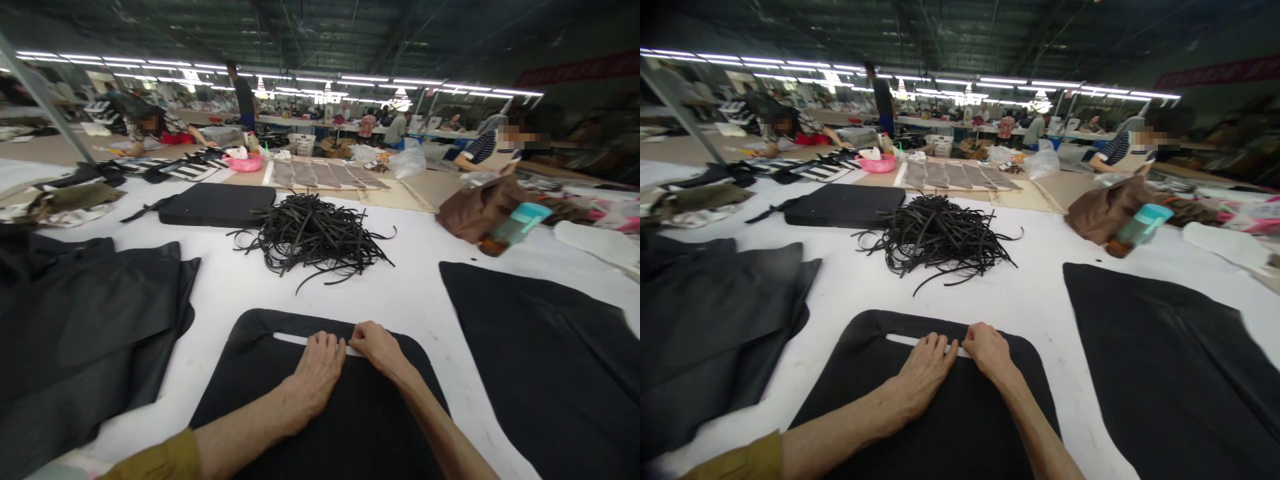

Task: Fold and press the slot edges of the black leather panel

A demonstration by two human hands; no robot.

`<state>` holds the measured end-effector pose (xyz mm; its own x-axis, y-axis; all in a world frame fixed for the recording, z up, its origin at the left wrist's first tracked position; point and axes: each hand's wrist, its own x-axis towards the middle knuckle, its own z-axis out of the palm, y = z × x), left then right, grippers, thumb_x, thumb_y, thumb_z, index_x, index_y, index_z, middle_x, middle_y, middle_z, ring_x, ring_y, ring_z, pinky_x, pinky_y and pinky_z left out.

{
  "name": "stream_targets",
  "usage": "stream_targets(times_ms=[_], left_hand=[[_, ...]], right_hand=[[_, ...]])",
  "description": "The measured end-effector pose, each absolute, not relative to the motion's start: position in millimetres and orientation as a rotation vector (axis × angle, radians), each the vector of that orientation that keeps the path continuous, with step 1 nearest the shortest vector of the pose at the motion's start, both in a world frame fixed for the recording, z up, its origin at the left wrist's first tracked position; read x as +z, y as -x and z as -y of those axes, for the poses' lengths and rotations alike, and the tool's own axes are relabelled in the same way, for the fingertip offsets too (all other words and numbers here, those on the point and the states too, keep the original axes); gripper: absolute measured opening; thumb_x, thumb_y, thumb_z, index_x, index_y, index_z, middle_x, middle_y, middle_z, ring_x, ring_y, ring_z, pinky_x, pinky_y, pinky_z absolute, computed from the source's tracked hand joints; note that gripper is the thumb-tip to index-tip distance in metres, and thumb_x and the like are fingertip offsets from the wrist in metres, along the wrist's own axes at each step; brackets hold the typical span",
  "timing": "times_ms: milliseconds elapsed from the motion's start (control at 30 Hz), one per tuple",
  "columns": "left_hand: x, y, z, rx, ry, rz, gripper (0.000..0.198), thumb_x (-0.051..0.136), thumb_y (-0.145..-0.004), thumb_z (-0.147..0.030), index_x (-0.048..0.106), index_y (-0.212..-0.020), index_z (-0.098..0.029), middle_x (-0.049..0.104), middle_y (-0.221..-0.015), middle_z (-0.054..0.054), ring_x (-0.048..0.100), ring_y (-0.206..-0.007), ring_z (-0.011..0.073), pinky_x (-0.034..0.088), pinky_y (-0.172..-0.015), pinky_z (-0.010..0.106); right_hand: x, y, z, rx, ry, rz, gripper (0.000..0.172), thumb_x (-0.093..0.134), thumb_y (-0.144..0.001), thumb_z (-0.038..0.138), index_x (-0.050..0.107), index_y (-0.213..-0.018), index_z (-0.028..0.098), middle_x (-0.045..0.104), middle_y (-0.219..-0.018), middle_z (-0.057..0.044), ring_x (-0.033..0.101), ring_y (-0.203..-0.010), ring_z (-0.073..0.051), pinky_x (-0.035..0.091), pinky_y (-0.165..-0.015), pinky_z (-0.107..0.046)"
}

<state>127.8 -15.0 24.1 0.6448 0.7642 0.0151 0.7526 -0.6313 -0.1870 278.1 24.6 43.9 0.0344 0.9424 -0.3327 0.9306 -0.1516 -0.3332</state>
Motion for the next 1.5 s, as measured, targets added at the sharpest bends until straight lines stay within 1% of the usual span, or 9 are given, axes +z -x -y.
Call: stream_targets(times_ms=[233,467,600,733,933,1033,1233,1367,1500], left_hand=[[34,-61,9,0.133,2.706,1.299,0.022,0.041,-0.079,-0.005,0.054,-0.097,-0.008,0.051,-0.093,0.009,0.047,-0.085,0.0206,0.042,-0.075,0.032],[32,-5,10,0.049,2.639,1.553,0.039,0.04,-0.081,-0.009,0.046,-0.12,-0.01,0.046,-0.124,0.014,0.038,-0.115,0.0256,0.03,-0.099,0.041],[34,-1,9,-0.103,2.608,1.81,0.041,0.039,-0.08,-0.004,0.053,-0.116,-0.019,0.045,-0.129,0.008,0.038,-0.117,0.0227,0.033,-0.098,0.037],[40,-7,8,-0.291,2.494,1.996,0.049,0.035,-0.076,0.002,0.049,-0.12,-0.016,0.046,-0.127,0.008,0.038,-0.116,0.0212,0.034,-0.098,0.036],[48,-56,12,-0.244,2.914,1.583,0.046,0.037,-0.076,0.001,0.05,-0.115,-0.018,0.053,-0.117,0.005,0.045,-0.107,0.0162,0.036,-0.096,0.028],[46,-90,10,-0.069,3.041,1.372,0.048,0.046,-0.071,-0.003,0.047,-0.118,-0.016,0.052,-0.115,0.006,0.046,-0.103,0.0191,0.039,-0.092,0.03],[30,-118,3,0.185,2.999,1.183,0.087,0.071,-0.053,-0.019,0.03,-0.129,-0.009,0.038,-0.129,0.014,0.037,-0.112,0.0268,0.033,-0.097,0.039],[22,-117,4,0.083,2.936,1.232,0.056,0.049,-0.074,-0.011,0.034,-0.127,-0.013,0.042,-0.125,0.013,0.04,-0.11,0.0245,0.037,-0.092,0.038],[21,-118,6,0.038,2.912,1.217,0.055,0.046,-0.073,-0.007,0.036,-0.127,-0.013,0.044,-0.124,0.012,0.042,-0.108,0.0251,0.038,-0.091,0.038]], right_hand=[[45,-281,-28,0.804,2.198,2.088,0.012,0.05,-0.071,0.024,0.058,-0.062,0.022,0.062,-0.067,0.0,0.055,-0.066,-0.017,0.031,-0.055,-0.026],[48,-280,-27,0.812,2.214,2.075,0.011,0.05,-0.071,0.023,0.057,-0.063,0.022,0.062,-0.068,0.0,0.055,-0.066,-0.017,0.031,-0.055,-0.025],[49,-280,-28,0.806,2.205,2.101,0.011,0.049,-0.071,0.022,0.057,-0.063,0.021,0.062,-0.068,-0.001,0.055,-0.065,-0.017,0.03,-0.055,-0.025],[48,-279,-27,0.777,2.199,2.115,0.012,0.048,-0.071,0.021,0.057,-0.063,0.021,0.062,-0.067,-0.001,0.055,-0.066,-0.017,0.03,-0.055,-0.025],[48,-277,-24,0.72,2.226,2.104,0.012,0.049,-0.071,0.019,0.061,-0.067,0.021,0.064,-0.074,-0.002,0.058,-0.073,-0.017,0.032,-0.059,-0.025],[48,-276,-24,0.687,2.249,2.091,0.014,0.05,-0.073,0.02,0.063,-0.071,0.022,0.065,-0.077,-0.003,0.059,-0.076,-0.018,0.033,-0.061,-0.025],[48,-278,-21,0.676,2.186,2.104,0.014,0.05,-0.074,0.02,0.063,-0.073,0.021,0.065,-0.078,-0.004,0.058,-0.076,-0.018,0.032,-0.061,-0.025],[48,-288,-15,0.716,1.986,2.175,0.004,0.054,-0.073,0.019,0.058,-0.073,0.021,0.062,-0.074,0.002,0.054,-0.072,-0.013,0.032,-0.062,-0.021],[46,-304,-6,0.655,1.855,2.177,0.015,0.053,-0.075,0.016,0.052,-0.089,0.022,0.058,-0.082,0.003,0.051,-0.076,-0.012,0.034,-0.067,-0.02]])
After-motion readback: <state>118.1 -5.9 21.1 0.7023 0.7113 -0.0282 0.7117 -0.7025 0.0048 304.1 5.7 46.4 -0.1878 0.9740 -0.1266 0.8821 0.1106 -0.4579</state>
